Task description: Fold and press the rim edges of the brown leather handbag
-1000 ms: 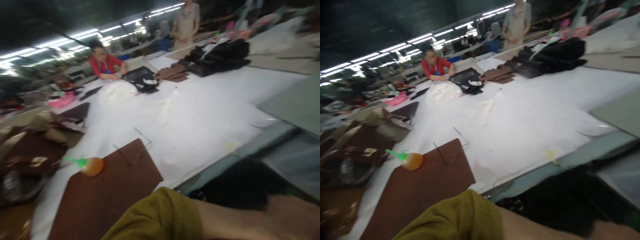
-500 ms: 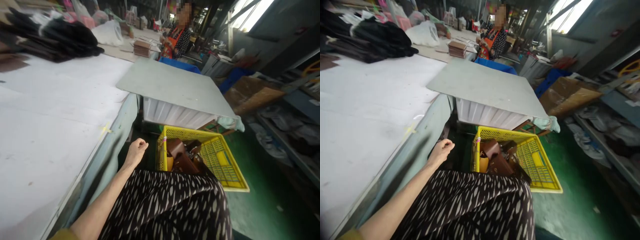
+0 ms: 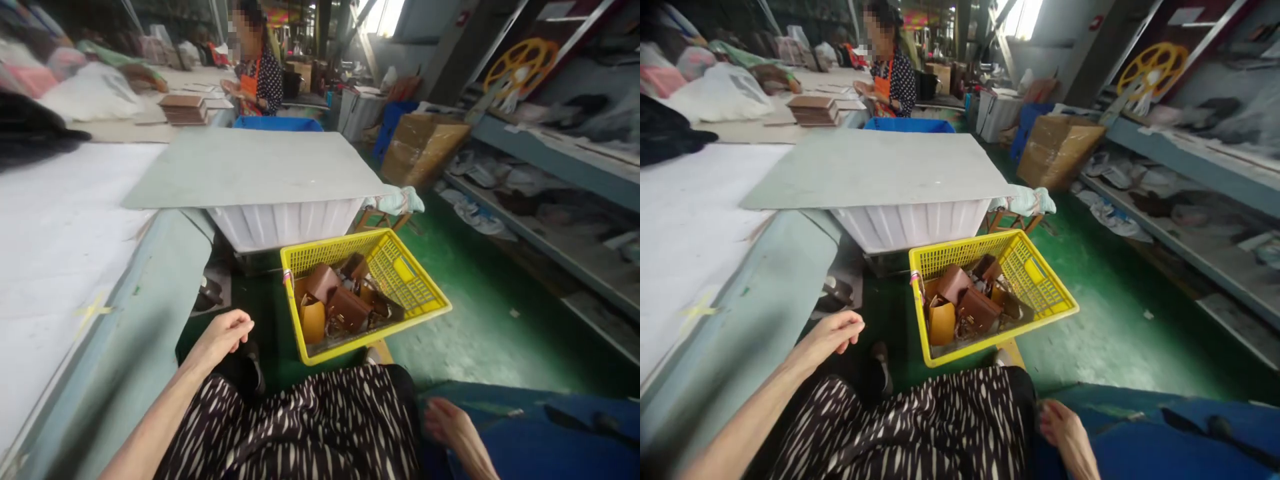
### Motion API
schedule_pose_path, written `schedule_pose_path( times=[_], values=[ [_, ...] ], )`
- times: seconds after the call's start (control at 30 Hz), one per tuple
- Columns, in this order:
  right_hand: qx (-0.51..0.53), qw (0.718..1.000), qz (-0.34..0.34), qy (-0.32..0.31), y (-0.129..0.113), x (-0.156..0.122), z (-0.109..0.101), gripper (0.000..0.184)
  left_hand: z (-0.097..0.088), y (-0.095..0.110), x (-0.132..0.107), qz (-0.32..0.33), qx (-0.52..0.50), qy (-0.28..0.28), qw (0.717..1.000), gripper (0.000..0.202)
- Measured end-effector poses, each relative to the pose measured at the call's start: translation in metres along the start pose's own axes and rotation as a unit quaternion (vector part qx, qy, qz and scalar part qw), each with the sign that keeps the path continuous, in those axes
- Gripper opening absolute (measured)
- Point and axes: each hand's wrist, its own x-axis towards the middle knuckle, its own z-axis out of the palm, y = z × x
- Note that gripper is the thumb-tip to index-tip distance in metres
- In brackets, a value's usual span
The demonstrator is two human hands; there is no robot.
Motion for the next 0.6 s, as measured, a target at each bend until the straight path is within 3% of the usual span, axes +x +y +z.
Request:
schedule_pose_path(
  times=[0.13,0.23,0.3,0.4,0.5,0.6],
  values=[
    [0.008,0.999,-0.033,-0.028,-0.004,0.034,0.007,0.038,0.056,0.050,0.014,-0.011,0.047,-0.071,0.996,0.037],
    [0.008,0.993,-0.080,-0.088,-0.030,0.064,0.025,0.033,0.094,0.060,0.028,-0.033,0.082,-0.100,0.991,0.034],
    [-0.006,0.986,-0.105,-0.132,-0.049,0.088,0.040,0.028,0.111,0.046,0.039,-0.065,0.091,-0.115,0.987,0.034],
    [-0.062,0.973,-0.122,-0.183,-0.067,0.133,0.074,0.022,0.134,0.009,0.064,-0.127,0.073,-0.152,0.977,0.036],
    [-0.147,0.955,-0.109,-0.234,-0.075,0.187,0.126,0.018,0.162,-0.025,0.104,-0.164,0.041,-0.185,0.968,0.034],
    [-0.223,0.925,-0.088,-0.295,-0.073,0.238,0.189,0.016,0.196,-0.045,0.160,-0.177,0.023,-0.203,0.963,0.031]
  ],
)
